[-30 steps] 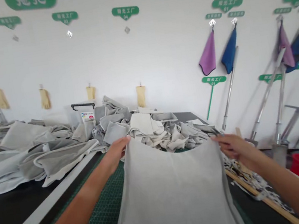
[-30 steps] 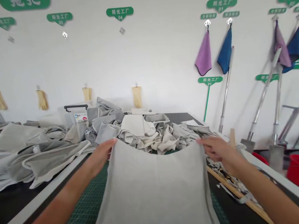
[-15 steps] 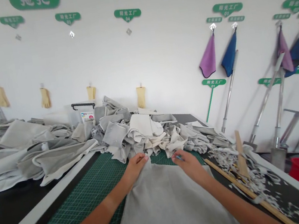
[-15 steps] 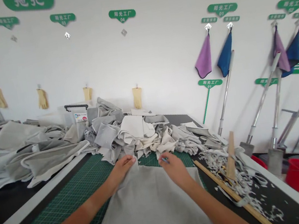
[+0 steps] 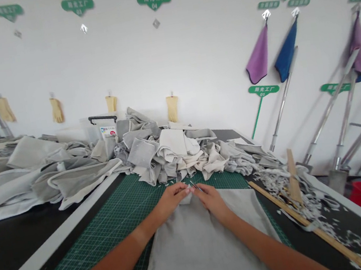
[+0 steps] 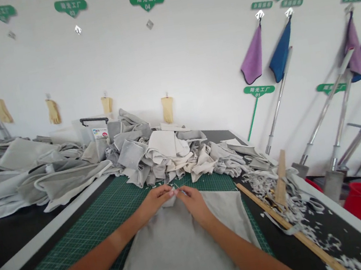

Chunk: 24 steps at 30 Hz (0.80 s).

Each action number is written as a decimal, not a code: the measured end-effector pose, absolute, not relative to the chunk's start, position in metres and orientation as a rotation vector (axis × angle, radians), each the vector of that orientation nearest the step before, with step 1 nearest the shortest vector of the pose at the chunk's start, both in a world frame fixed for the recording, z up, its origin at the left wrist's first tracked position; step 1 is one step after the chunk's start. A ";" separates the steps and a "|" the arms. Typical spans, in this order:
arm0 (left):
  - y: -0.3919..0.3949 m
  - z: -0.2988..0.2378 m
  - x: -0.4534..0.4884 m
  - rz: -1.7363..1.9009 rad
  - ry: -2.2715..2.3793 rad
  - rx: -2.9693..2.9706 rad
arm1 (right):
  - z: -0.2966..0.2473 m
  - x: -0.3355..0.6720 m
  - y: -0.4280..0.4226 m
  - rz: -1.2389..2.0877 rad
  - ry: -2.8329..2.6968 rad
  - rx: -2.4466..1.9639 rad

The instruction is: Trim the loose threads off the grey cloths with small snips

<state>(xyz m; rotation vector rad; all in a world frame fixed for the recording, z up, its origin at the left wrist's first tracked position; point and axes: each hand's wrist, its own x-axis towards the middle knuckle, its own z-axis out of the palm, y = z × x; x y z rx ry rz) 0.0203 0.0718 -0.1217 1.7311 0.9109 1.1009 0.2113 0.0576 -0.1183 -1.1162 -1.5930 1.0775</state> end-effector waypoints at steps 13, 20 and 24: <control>0.069 -0.122 0.022 1.055 0.982 1.857 | -0.120 0.215 0.058 1.196 -1.435 -1.132; 0.070 -0.123 0.022 1.050 0.989 1.880 | -0.118 0.215 0.055 1.314 -1.497 -1.082; 0.071 -0.124 0.022 1.066 0.960 1.887 | -0.119 0.215 0.055 1.300 -1.477 -1.062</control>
